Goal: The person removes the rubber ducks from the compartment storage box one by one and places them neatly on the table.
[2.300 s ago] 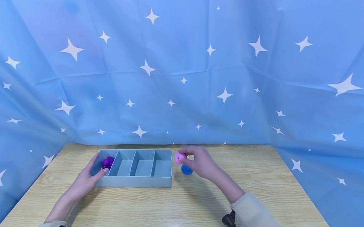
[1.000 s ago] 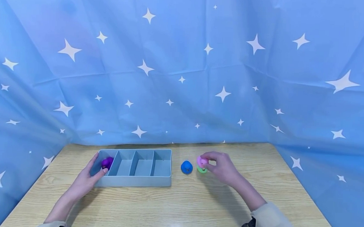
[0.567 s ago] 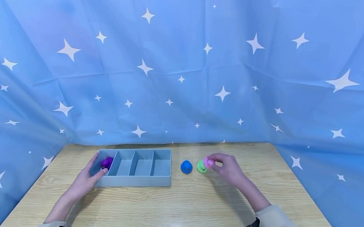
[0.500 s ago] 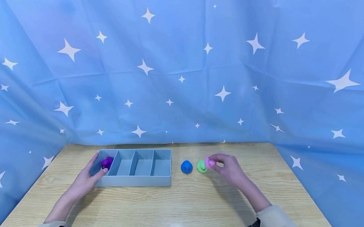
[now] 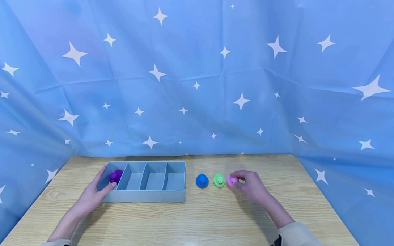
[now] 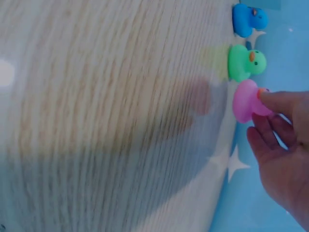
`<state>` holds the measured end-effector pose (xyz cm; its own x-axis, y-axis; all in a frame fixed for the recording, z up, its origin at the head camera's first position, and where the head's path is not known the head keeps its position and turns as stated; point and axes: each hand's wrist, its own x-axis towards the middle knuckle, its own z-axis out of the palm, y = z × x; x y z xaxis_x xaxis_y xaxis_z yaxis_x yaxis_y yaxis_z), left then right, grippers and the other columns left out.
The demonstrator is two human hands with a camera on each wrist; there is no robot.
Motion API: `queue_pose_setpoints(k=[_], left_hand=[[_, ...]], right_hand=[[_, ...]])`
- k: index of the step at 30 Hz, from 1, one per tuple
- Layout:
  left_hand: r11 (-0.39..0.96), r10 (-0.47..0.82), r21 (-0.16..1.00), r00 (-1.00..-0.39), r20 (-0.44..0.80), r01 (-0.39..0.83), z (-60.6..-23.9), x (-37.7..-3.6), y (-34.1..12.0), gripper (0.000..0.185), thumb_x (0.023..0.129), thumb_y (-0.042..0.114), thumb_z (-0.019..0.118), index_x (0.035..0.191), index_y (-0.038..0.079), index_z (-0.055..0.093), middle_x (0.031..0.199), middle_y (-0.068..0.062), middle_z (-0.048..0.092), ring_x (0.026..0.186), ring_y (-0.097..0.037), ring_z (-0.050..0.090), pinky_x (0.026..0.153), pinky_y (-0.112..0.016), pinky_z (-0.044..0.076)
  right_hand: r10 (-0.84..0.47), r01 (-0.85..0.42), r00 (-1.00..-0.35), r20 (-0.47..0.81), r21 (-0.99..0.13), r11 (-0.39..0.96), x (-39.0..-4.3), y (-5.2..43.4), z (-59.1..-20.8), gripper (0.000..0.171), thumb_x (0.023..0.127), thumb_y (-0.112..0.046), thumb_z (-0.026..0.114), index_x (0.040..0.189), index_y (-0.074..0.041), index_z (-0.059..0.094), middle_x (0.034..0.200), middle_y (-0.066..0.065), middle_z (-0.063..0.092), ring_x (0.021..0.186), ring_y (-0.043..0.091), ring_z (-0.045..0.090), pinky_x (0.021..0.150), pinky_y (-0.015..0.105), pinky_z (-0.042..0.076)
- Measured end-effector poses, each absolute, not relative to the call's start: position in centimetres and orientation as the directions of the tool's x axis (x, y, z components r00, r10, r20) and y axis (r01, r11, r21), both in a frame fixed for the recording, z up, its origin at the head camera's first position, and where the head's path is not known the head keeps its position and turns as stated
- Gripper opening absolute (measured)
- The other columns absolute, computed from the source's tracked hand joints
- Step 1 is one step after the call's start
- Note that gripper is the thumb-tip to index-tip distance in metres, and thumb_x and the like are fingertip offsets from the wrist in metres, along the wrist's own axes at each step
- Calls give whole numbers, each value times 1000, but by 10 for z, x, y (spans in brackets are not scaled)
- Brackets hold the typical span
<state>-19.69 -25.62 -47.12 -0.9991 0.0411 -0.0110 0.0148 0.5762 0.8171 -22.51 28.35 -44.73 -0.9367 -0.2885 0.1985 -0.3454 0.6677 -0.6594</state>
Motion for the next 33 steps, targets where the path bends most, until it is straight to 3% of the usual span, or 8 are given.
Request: queue_pose_setpoints(k=[33], left_hand=[[580,39,814,-999,0,23,-472,-197,-257,94,104,46,59,165,8,-1,165,-33,8,149,-55,12,116,-70,19]], right_hand=[[-286,-352,-935,207,-615,705,-230,284,-460,30,86,17,66,116,11,71,115,28,69,109,46,65,89,50,58]])
